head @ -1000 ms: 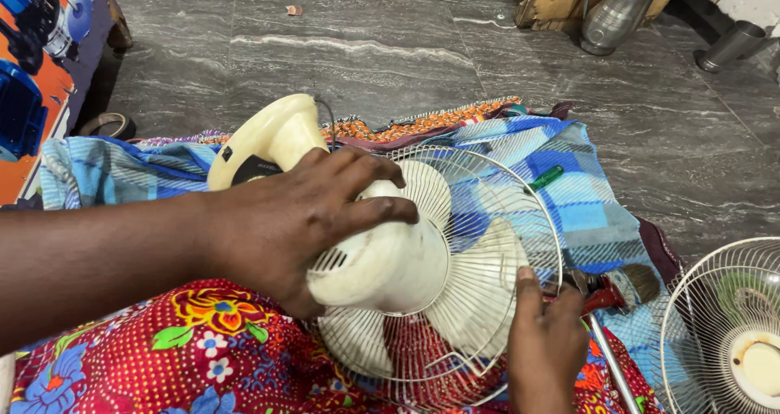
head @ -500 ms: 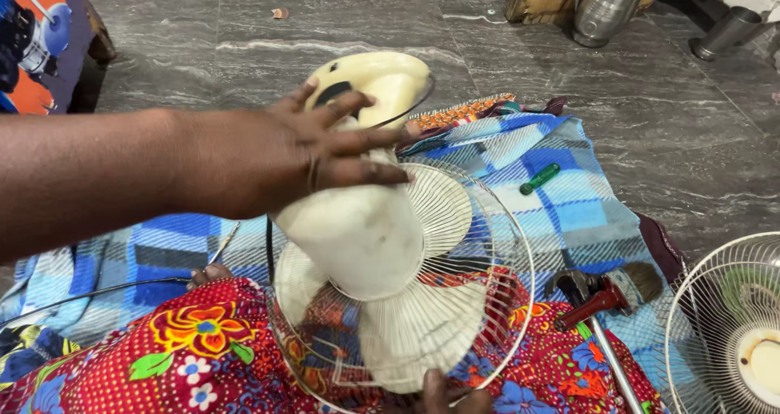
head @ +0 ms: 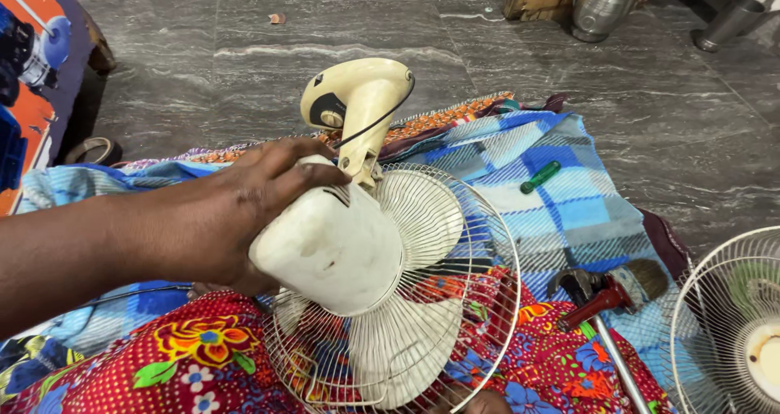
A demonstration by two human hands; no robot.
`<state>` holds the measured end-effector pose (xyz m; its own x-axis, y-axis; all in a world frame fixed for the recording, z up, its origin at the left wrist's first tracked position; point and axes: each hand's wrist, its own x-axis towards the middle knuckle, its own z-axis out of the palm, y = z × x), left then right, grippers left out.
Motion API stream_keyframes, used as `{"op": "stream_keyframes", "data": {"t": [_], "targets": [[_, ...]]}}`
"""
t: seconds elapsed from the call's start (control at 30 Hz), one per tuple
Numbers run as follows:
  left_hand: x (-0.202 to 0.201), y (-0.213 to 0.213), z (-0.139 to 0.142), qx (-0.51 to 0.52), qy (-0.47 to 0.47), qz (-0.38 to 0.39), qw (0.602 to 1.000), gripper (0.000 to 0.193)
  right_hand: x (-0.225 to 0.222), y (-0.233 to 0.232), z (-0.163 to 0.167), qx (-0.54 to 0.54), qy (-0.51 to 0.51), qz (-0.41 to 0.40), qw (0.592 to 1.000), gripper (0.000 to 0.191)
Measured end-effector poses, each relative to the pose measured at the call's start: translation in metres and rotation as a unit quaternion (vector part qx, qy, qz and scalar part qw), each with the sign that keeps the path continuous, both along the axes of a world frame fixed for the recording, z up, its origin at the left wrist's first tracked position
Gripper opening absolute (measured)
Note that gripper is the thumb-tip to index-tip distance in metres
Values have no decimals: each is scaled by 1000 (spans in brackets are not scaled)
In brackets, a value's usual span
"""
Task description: The person sits on the floor with an electric table fan on their lap and unscrews the rear motor housing cover using a screwdriver. They remove the front grill, then use a hammer and pliers on the central blade nut while working on the fan blades.
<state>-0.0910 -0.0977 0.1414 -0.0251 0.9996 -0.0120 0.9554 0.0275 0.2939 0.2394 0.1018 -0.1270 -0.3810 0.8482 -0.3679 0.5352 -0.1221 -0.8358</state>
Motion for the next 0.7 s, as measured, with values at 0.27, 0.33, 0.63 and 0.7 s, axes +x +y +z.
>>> {"op": "stream_keyframes", "data": {"t": [0.27, 0.33, 0.63, 0.7], "targets": [[8, 13, 19, -85, 5, -6, 996, 127, 15, 60, 94, -37, 37, 108, 993, 32], [14, 17, 24, -114, 7, -2, 994, 128, -8, 73, 135, 128, 81, 41, 988, 30], [32, 21, 23, -45, 104, -84, 990, 124, -115, 51, 108, 180, 15, 175, 968, 75], [37, 13, 19, -18, 76, -85, 993, 117, -108, 47, 97, 216, 31, 165, 962, 71]]}}
